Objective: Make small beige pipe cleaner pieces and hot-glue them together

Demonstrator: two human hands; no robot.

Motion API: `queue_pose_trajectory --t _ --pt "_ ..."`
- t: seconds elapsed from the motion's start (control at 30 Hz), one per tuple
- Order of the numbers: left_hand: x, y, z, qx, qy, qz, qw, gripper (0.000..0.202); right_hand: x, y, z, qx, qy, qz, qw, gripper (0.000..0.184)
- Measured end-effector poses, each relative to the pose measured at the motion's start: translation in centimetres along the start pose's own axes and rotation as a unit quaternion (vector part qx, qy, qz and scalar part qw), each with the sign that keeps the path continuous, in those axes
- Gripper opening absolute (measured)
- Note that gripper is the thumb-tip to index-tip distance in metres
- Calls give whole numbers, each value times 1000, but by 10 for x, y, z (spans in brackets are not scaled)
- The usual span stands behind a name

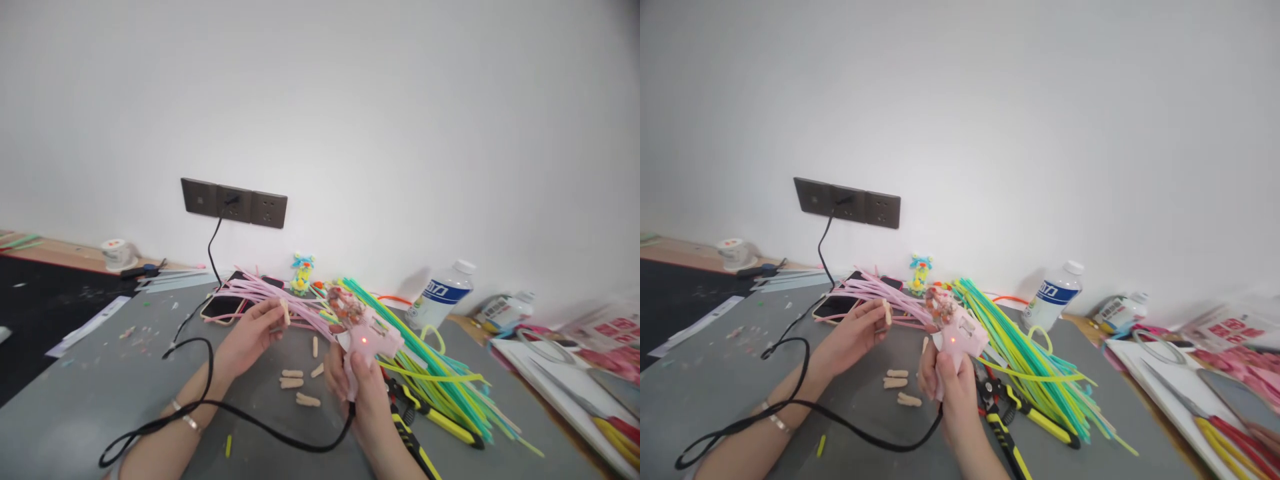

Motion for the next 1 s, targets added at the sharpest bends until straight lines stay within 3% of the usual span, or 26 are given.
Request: queue_pose_trajectory --t 0.13,0.27,0.37,0.5,0.63,0.73,1.0 --pt "5 -13 -5 -11 -13 28 999 28 1 17 -4 64 -6 -84 994 37" --pt "12 -29 5 -54 0 67 996 25 1 27 -7 125 -34 -147 981 39" --pt "15 -37 9 -101 -27 90 990 23 0 26 -9 115 -50 -154 980 42" --pt "17 -44 1 -173 -116 120 971 16 1 27 -9 77 -57 -169 981 49" --pt "19 -49 -4 -214 -164 158 950 12 2 21 -14 48 -93 -138 985 49" --pt "20 -49 -10 -252 -197 147 936 11 3 17 -17 18 -115 -125 985 53" --pt "17 -44 -2 -241 -125 113 956 16 -1 15 -13 -10 -95 -141 985 48"
Point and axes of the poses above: each hand's wrist, its own x-axis away from the middle knuckle, its own y-axis out of the back of the hand, z = x × y, the point moved 9 cm from there along -x, towards the middle knuckle, and after that the axes turned 4 degrees about -y, right-handed, at the moved point
